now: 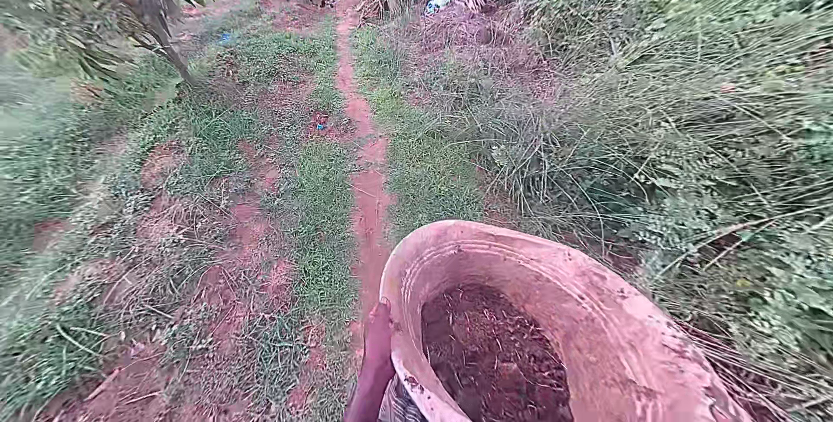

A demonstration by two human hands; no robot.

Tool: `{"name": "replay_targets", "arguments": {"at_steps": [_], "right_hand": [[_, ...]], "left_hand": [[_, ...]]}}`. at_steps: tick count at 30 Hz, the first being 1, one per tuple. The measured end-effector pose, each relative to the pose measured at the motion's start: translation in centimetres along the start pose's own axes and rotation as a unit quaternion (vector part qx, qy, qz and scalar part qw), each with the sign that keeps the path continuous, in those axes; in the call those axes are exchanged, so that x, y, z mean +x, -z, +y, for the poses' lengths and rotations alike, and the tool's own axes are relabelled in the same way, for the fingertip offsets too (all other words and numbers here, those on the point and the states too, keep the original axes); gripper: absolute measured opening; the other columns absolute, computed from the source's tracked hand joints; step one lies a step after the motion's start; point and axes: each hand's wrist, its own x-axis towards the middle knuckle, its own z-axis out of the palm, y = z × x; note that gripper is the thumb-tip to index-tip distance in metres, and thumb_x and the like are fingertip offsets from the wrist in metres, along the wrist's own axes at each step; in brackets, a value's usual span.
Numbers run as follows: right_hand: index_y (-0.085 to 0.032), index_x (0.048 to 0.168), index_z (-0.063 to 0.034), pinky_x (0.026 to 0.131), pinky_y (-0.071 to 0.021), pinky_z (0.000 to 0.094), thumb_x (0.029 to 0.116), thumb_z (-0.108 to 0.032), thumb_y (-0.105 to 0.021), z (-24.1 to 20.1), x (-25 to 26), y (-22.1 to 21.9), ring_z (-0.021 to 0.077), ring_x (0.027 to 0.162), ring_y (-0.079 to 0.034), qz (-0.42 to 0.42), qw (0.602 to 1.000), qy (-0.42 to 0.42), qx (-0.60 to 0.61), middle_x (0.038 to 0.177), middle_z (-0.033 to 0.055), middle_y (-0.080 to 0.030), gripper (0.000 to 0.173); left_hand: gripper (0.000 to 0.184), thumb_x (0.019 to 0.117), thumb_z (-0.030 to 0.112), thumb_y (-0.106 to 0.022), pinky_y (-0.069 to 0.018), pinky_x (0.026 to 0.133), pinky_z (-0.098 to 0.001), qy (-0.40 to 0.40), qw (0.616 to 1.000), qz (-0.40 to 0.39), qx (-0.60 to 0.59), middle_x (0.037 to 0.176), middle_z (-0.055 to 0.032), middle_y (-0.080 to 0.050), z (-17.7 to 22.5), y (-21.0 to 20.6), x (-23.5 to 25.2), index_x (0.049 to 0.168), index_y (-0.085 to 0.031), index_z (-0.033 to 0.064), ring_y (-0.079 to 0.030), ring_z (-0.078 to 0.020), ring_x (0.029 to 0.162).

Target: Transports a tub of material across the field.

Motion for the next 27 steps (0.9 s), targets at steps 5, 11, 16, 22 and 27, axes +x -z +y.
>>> {"name": "replay_targets", "arguments": {"at_steps": [5,11,16,22,27], "right_hand": [[-0.058,0.119,-0.0111,0.091,-0.0577,0.0253,0.0973,-0.003,-0.039,3.0,13.1,-7.4,0.0016,0.096,-0.069,-0.200,0.971,0.123,-0.032,0.101,-0.0087,-0.072,0.030],[-0.053,0.134,-0.0003,0.099,-0.0548,0.0328,0.0982,-0.002,-0.043,4.4,19.7,-24.3,0.0112,0.110,-0.067,-0.221,0.966,0.122,-0.065,0.119,0.0036,-0.069,0.037],[-0.051,0.131,-0.0016,0.095,-0.0565,0.0324,0.0934,0.000,-0.044,5.7,20.2,-37.6,0.0112,0.103,-0.068,-0.172,0.977,0.102,-0.074,0.113,0.0031,-0.069,0.038],[-0.056,0.124,-0.0025,0.094,-0.0578,0.0330,0.0945,0.000,-0.044,4.4,20.6,-52.6,0.0111,0.102,-0.070,-0.135,0.983,0.108,-0.058,0.109,0.0029,-0.071,0.032],[-0.054,0.128,-0.0062,0.098,-0.0559,0.0284,0.0965,-0.005,-0.039,3.8,24.1,-63.4,0.0059,0.105,-0.068,-0.202,0.971,0.123,-0.045,0.112,-0.0026,-0.071,0.035]], "left_hand": [[0.031,0.1114,0.020,-0.038,-0.0599,0.068,-0.0322,0.007,0.997,0.058,-0.050,0.081,-0.0089,-0.066,3.3,-3.7,7.8,0.108,-0.059,-0.0031,-0.068,-0.0132,0.071],[0.035,0.1122,0.021,-0.034,-0.0609,0.071,-0.0327,0.018,0.995,0.071,-0.065,0.086,-0.0098,-0.069,9.9,-7.6,21.7,0.115,-0.059,-0.0034,-0.070,-0.0131,0.076],[0.035,0.1119,0.020,-0.035,-0.0610,0.074,-0.0343,0.036,0.997,0.040,-0.047,0.089,-0.0110,-0.069,17.1,-10.0,34.3,0.115,-0.060,-0.0035,-0.070,-0.0145,0.079],[0.033,0.1114,0.019,-0.037,-0.0600,0.072,-0.0328,0.024,0.999,0.021,-0.021,0.085,-0.0096,-0.068,30.3,-15.4,46.0,0.109,-0.061,-0.0028,-0.069,-0.0135,0.076],[0.032,0.1110,0.019,-0.039,-0.0601,0.072,-0.0336,0.011,0.999,0.016,-0.028,0.085,-0.0099,-0.068,37.4,-19.6,54.9,0.110,-0.062,-0.0028,-0.069,-0.0139,0.076]]}}
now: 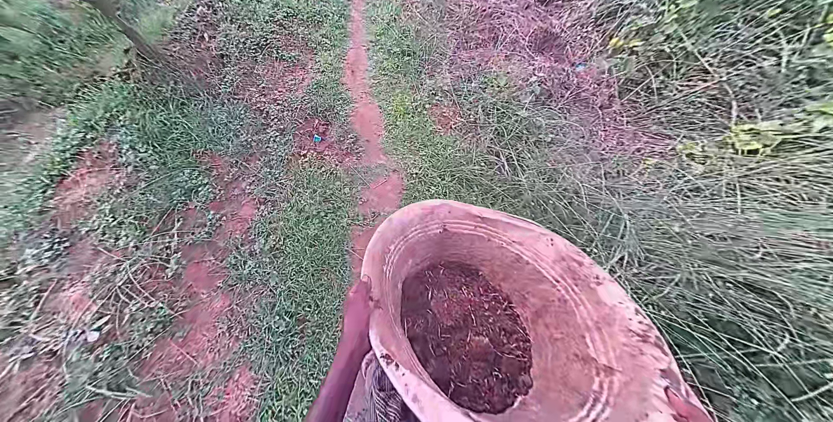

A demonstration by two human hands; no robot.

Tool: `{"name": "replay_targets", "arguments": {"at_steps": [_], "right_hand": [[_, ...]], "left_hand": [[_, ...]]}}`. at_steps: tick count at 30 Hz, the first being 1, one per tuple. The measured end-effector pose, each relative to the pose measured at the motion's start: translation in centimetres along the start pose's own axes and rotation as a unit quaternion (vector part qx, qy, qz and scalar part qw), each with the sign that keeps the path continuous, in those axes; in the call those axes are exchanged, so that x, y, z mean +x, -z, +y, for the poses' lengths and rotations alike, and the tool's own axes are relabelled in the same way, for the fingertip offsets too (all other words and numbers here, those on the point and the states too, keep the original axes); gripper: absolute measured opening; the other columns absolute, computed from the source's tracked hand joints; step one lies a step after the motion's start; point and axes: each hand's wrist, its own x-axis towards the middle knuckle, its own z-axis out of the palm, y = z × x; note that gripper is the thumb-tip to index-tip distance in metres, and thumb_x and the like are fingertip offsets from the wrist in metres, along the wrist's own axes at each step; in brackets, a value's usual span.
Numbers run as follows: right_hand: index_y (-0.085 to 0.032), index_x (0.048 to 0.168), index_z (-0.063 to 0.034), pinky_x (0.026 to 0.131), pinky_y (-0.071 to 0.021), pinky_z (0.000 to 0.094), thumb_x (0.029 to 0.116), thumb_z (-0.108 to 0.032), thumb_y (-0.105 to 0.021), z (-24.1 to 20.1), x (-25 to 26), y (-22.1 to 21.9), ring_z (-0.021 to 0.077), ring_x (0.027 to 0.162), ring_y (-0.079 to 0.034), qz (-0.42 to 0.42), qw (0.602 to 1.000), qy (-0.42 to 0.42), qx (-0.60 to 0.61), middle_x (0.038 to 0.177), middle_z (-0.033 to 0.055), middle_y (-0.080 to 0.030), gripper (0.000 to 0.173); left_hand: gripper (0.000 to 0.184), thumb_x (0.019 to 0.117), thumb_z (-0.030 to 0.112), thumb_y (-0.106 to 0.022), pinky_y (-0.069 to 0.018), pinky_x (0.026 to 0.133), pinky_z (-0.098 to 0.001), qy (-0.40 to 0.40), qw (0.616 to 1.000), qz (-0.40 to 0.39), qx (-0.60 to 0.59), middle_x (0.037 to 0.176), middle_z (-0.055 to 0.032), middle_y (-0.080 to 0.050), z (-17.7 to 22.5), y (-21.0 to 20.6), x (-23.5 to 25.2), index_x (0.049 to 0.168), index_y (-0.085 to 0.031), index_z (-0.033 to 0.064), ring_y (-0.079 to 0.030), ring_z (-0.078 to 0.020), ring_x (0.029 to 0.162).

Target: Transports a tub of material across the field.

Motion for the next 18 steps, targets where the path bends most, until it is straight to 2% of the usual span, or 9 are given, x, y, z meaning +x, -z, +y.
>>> {"name": "replay_targets", "arguments": {"at_steps": [2,4,6,7,9,12,14,16,18], "right_hand": [[-0.058,0.123,-0.0046,0.099,-0.0550,0.0321,0.0998,-0.006,-0.037,-0.6,3.1,-5.2,0.0098,0.106,-0.069,-0.006,1.000,0.014,0.024,0.111,0.0005,-0.072,0.031],[-0.060,0.111,-0.0073,0.093,-0.0575,0.0301,0.0998,-0.004,-0.035,-0.6,7.0,-10.0,0.0078,0.098,-0.071,0.020,1.000,0.014,0.020,0.101,-0.0022,-0.074,0.028],[-0.059,0.107,-0.0089,0.088,-0.0587,0.0258,0.0968,-0.001,-0.035,0.0,12.6,-14.2,0.0040,0.093,-0.071,0.024,0.999,0.007,0.023,0.095,-0.0057,-0.073,0.028],[-0.059,0.109,-0.0088,0.089,-0.0582,0.0255,0.0951,0.000,-0.036,1.1,15.8,-16.9,0.0037,0.093,-0.070,0.012,0.999,0.004,0.034,0.096,-0.0058,-0.073,0.028],[-0.055,0.125,-0.0034,0.097,-0.0553,0.0302,0.0956,0.000,-0.041,4.1,20.4,-17.5,0.0081,0.105,-0.068,-0.039,0.998,-0.001,0.045,0.111,-0.0003,-0.070,0.033],[-0.049,0.137,-0.0001,0.101,-0.0540,0.0329,0.0966,0.000,-0.042,5.1,27.9,-23.0,0.0118,0.112,-0.067,-0.077,0.996,-0.012,0.048,0.122,0.0051,-0.068,0.041],[-0.051,0.133,-0.0018,0.101,-0.0543,0.0332,0.0965,0.000,-0.041,5.3,31.5,-28.0,0.0117,0.112,-0.067,-0.093,0.995,-0.017,0.040,0.120,0.0038,-0.069,0.037],[-0.051,0.135,-0.0001,0.101,-0.0542,0.0315,0.0957,0.001,-0.041,5.7,34.9,-32.4,0.0104,0.112,-0.067,-0.089,0.996,-0.016,0.029,0.122,0.0036,-0.069,0.040],[-0.055,0.130,-0.0066,0.093,-0.0569,0.0227,0.0972,0.000,-0.036,6.1,38.0,-37.3,0.0007,0.103,-0.068,-0.061,0.998,-0.028,0.004,0.112,-0.0069,-0.072,0.039]], "left_hand": [[0.032,0.1113,0.020,-0.038,-0.0600,0.071,-0.0336,0.009,1.000,0.008,-0.002,0.086,-0.0099,-0.068,2.8,-2.6,3.5,0.115,-0.059,-0.0030,-0.068,-0.0138,0.076],[0.031,0.1114,0.020,-0.037,-0.0602,0.069,-0.0323,0.006,1.000,0.018,-0.011,0.083,-0.0084,-0.068,4.9,-5.0,7.1,0.113,-0.059,-0.0025,-0.069,-0.0128,0.073],[0.032,0.1117,0.020,-0.036,-0.0602,0.068,-0.0309,-0.011,0.999,0.031,-0.026,0.081,-0.0075,-0.068,6.5,-7.8,11.3,0.111,-0.059,-0.0032,-0.068,-0.0115,0.071],[0.034,0.1119,0.020,-0.035,-0.0602,0.067,-0.0307,-0.029,0.998,0.039,-0.031,0.080,-0.0074,-0.068,7.9,-8.8,14.2,0.110,-0.060,-0.0035,-0.069,-0.0112,0.070],[0.035,0.1121,0.020,-0.035,-0.0607,0.068,-0.0305,-0.029,0.998,0.054,-0.030,0.080,-0.0076,-0.068,8.4,-9.6,17.8,0.109,-0.061,-0.0035,-0.069,-0.0111,0.071],[0.035,0.1120,0.022,-0.036,-0.0601,0.066,-0.0299,-0.029,0.994,0.088,-0.059,0.078,-0.0067,-0.067,11.0,-12.5,23.1,0.106,-0.061,-0.0021,-0.068,-0.0110,0.069],[0.034,0.1119,0.021,-0.036,-0.0608,0.066,-0.0303,-0.033,0.992,0.104,-0.066,0.079,-0.0071,-0.068,13.7,-13.7,26.6,0.108,-0.060,-0.0023,-0.069,-0.0111,0.069],[0.035,0.1120,0.022,-0.035,-0.0607,0.068,-0.0307,-0.029,0.992,0.105,-0.059,0.082,-0.0075,-0.068,16.1,-15.2,30.6,0.113,-0.060,-0.0025,-0.069,-0.0113,0.072],[0.035,0.1120,0.022,-0.036,-0.0603,0.070,-0.0304,-0.022,0.993,0.109,-0.045,0.085,-0.0078,-0.068,18.7,-17.0,35.2,0.116,-0.059,-0.0026,-0.069,-0.0109,0.074]]}}
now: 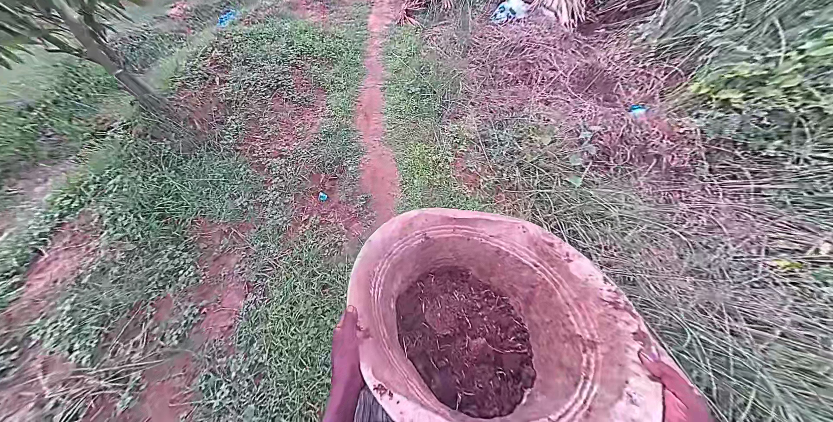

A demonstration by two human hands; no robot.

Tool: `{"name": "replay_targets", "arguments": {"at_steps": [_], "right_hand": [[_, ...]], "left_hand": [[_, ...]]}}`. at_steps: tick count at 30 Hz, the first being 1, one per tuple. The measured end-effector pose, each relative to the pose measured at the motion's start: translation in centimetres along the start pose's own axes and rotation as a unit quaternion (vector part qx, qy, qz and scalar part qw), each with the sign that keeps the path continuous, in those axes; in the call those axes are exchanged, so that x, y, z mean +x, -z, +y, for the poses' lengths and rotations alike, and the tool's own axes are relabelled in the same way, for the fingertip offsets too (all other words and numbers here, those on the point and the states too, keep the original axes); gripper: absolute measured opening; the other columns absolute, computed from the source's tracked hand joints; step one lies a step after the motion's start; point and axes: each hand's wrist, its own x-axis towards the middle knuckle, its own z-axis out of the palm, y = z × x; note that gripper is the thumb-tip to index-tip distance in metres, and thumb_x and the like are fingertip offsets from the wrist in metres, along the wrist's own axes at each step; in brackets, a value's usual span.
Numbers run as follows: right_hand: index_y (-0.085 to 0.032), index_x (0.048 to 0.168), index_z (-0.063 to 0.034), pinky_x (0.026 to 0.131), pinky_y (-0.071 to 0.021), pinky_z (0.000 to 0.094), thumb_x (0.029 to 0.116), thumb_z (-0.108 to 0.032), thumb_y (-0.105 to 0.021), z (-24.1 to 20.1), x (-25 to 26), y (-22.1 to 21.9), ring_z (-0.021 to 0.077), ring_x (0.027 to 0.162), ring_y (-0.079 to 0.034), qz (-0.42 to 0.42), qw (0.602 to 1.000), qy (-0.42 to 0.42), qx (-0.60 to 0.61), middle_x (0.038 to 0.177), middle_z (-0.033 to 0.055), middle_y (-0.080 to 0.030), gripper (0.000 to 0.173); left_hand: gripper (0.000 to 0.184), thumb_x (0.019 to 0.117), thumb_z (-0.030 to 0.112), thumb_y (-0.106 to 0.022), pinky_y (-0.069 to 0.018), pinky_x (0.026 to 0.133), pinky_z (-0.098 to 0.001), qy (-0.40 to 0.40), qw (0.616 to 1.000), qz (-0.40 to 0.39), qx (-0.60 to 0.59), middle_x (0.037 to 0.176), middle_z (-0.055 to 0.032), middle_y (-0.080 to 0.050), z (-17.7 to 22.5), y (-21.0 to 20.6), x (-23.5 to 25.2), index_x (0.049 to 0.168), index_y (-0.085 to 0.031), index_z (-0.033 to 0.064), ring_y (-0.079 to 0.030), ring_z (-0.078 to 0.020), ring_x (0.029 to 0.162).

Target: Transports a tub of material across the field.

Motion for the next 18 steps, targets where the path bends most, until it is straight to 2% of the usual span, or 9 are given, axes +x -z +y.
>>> {"name": "replay_targets", "arguments": {"at_steps": [1,4,6,10,12,15,16,18], "right_hand": [[-0.056,0.127,-0.0092,0.089,-0.0576,0.0197,0.0973,0.000,-0.034,0.4,1.9,-2.2,-0.0024,0.097,-0.069,0.010,1.000,-0.005,-0.005,0.107,-0.0107,-0.073,0.038],[-0.057,0.123,-0.0101,0.086,-0.0580,0.0187,0.0972,0.001,-0.032,2.2,6.7,-7.3,-0.0035,0.093,-0.069,0.017,1.000,-0.006,-0.009,0.101,-0.0120,-0.073,0.037],[-0.060,0.118,-0.0103,0.086,-0.0585,0.0209,0.0958,0.001,-0.035,2.1,11.2,-12.6,-0.0013,0.092,-0.070,0.024,1.000,0.011,-0.008,0.099,-0.0096,-0.074,0.035],[-0.059,0.116,-0.0098,0.083,-0.0581,0.0183,0.0983,0.001,-0.031,0.2,15.8,-20.7,-0.0031,0.089,-0.069,0.090,0.996,0.005,-0.028,0.096,-0.0112,-0.072,0.035],[-0.058,0.116,-0.0089,0.087,-0.0570,0.0179,0.1005,0.001,-0.027,-0.4,19.1,-24.0,-0.0037,0.092,-0.068,0.061,0.997,0.026,-0.027,0.096,-0.0109,-0.072,0.036],[-0.063,0.100,-0.0114,0.086,-0.0555,0.0159,0.1019,0.000,-0.025,-0.9,24.7,-28.2,-0.0056,0.087,-0.068,0.020,0.998,0.043,-0.033,0.087,-0.0126,-0.072,0.039],[-0.063,0.097,-0.0104,0.086,-0.0560,0.0169,0.1011,0.001,-0.025,-0.9,26.8,-30.8,-0.0040,0.086,-0.068,0.021,0.999,0.042,-0.015,0.086,-0.0106,-0.072,0.040],[-0.056,0.094,-0.0062,0.079,-0.0597,0.0233,0.1025,0.000,-0.021,-1.7,29.7,-38.5,0.0039,0.079,-0.070,0.089,0.995,0.032,-0.001,0.080,-0.0026,-0.070,0.037]], "left_hand": [[0.034,0.1118,0.022,-0.036,-0.0604,0.070,-0.0304,0.007,1.000,0.002,0.005,0.086,-0.0081,-0.068,1.0,-1.5,2.4,0.117,-0.059,-0.0026,-0.069,-0.0107,0.075],[0.034,0.1117,0.021,-0.038,-0.0599,0.071,-0.0315,0.038,0.999,-0.004,0.006,0.087,-0.0099,-0.068,3.7,-5.6,9.9,0.118,-0.059,-0.0043,-0.068,-0.0119,0.075],[0.033,0.1116,0.021,-0.038,-0.0600,0.069,-0.0314,0.043,0.999,-0.022,-0.005,0.085,-0.0095,-0.068,7.4,-10.3,15.7,0.115,-0.059,-0.0036,-0.068,-0.0122,0.074],[0.035,0.1115,0.023,-0.039,-0.0603,0.073,-0.0344,0.062,0.996,-0.053,0.026,0.089,-0.0123,-0.068,14.4,-16.7,22.4,0.116,-0.060,-0.0046,-0.069,-0.0155,0.078],[0.033,0.1117,0.022,-0.038,-0.0604,0.074,-0.0339,0.055,0.995,-0.084,0.028,0.091,-0.0113,-0.068,18.7,-20.7,25.7,0.119,-0.059,-0.0034,-0.069,-0.0151,0.079],[0.033,0.1118,0.021,-0.038,-0.0587,0.074,-0.0347,0.047,0.991,-0.121,0.030,0.092,-0.0108,-0.065,23.5,-26.9,31.5,0.118,-0.059,-0.0034,-0.066,-0.0156,0.080],[0.032,0.1114,0.021,-0.039,-0.0582,0.073,-0.0344,0.033,0.990,-0.131,0.039,0.090,-0.0105,-0.064,25.1,-29.4,33.8,0.114,-0.059,-0.0037,-0.065,-0.0154,0.078],[0.032,0.1111,0.021,-0.040,-0.0567,0.075,-0.0348,0.017,0.987,-0.147,0.064,0.091,-0.0111,-0.062,27.9,-34.2,37.9,0.112,-0.059,-0.0040,-0.064,-0.0156,0.080]]}}
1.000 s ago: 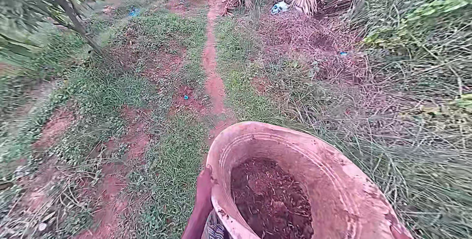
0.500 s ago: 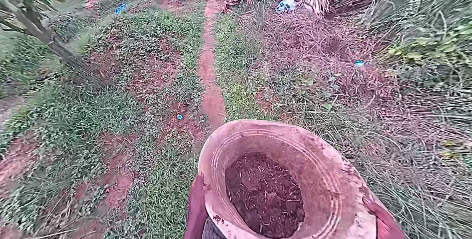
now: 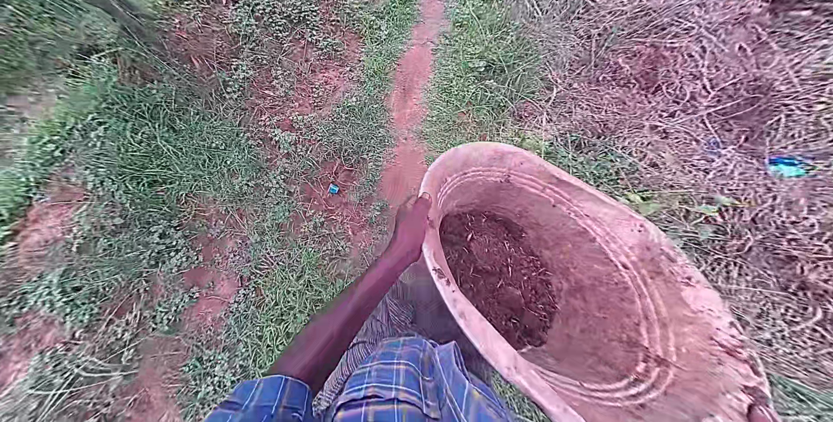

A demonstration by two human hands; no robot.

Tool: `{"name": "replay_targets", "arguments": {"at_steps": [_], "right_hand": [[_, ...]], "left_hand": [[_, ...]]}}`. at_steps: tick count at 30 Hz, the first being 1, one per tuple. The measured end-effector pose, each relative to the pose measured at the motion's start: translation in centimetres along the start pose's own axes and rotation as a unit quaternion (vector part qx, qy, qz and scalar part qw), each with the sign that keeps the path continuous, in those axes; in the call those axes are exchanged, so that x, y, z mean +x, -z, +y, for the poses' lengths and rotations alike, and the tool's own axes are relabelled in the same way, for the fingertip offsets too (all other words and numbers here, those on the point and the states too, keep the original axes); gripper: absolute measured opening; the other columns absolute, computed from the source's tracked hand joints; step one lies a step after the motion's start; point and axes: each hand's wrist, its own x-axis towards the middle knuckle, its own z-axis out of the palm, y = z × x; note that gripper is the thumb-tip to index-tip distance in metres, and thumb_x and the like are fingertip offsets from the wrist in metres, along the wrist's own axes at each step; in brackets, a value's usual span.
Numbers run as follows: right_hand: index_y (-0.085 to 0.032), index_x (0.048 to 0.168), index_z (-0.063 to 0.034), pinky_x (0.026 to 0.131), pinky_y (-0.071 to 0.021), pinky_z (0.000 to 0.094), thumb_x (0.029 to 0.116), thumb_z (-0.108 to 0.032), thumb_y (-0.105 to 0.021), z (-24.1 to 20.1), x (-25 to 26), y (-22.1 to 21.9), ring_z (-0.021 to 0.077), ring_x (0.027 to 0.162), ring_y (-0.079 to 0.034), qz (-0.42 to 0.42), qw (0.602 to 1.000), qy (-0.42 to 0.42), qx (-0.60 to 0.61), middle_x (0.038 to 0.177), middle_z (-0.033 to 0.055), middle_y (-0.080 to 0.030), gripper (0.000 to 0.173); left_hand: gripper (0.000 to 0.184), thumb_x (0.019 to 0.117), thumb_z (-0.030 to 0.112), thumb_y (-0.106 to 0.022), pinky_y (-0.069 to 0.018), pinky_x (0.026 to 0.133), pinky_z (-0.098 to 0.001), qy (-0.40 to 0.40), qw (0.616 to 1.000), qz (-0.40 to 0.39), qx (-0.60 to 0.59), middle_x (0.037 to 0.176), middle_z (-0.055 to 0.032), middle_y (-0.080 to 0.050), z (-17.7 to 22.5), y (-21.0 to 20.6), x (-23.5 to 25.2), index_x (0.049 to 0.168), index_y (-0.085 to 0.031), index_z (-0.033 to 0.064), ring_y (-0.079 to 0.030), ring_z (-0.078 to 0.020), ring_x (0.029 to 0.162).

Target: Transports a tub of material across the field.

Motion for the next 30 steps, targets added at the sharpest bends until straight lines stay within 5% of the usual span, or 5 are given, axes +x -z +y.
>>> {"name": "replay_targets", "arguments": {"at_steps": [3,6,10,19,30], "right_hand": [[-0.056,0.093,-0.0036,0.074,-0.0612,0.0294,0.1039,-0.003,-0.021,2.5,6.2,-7.1,0.0108,0.076,-0.071,0.011,1.000,0.003,0.011,0.077,0.0032,-0.069,0.036],[-0.064,0.100,-0.0064,0.089,-0.0583,0.0295,0.0987,-0.003,-0.031,9.0,18.9,-8.7,0.0091,0.093,-0.072,-0.185,0.982,0.008,0.041,0.093,0.0007,-0.074,0.033],[-0.064,0.091,-0.0114,0.085,-0.0583,0.0210,0.1007,0.001,-0.027,9.6,27.3,-17.8,0.0002,0.083,-0.071,-0.139,0.990,-0.027,-0.023,0.083,-0.0077,-0.074,0.040],[-0.061,0.087,-0.0106,0.073,-0.0588,0.0171,0.1021,0.002,-0.023,13.6,35.0,-46.1,-0.0034,0.073,-0.068,-0.067,0.991,-0.043,-0.107,0.075,-0.0089,-0.071,0.043],[-0.057,0.100,-0.0092,0.078,-0.0589,0.0219,0.1075,-0.007,-0.027,15.3,42.6,-70.0,-0.0004,0.079,-0.068,-0.002,0.986,-0.064,-0.153,0.082,-0.0079,-0.069,0.031]], "left_hand": [[0.032,0.1107,0.022,-0.040,-0.0554,0.080,-0.0366,-0.018,0.998,-0.007,0.058,0.096,-0.0131,-0.063,3.9,-4.1,7.7,0.113,-0.059,-0.0039,-0.064,-0.0171,0.086],[0.034,0.1113,0.022,-0.039,-0.0521,0.084,-0.0389,-0.035,0.995,0.005,0.089,0.101,-0.0150,-0.061,7.8,-6.9,16.8,0.116,-0.059,-0.0052,-0.061,-0.0194,0.091],[0.034,0.1106,0.021,-0.040,-0.0538,0.086,-0.0404,-0.032,0.998,0.020,0.053,0.102,-0.0163,-0.064,11.5,-9.3,25.1,0.117,-0.061,-0.0047,-0.064,-0.0207,0.093],[0.031,0.1103,0.024,-0.043,-0.0514,0.084,-0.0432,-0.012,0.996,0.002,0.083,0.095,-0.0138,-0.063,26.3,-12.0,50.0,0.113,-0.062,-0.0001,-0.061,-0.0226,0.090],[0.033,0.1105,0.028,-0.043,-0.0521,0.078,-0.0457,0.007,0.995,-0.015,0.098,0.092,-0.0137,-0.062,46.3,-13.0,70.3,0.117,-0.061,0.0019,-0.061,-0.0238,0.084]]}}
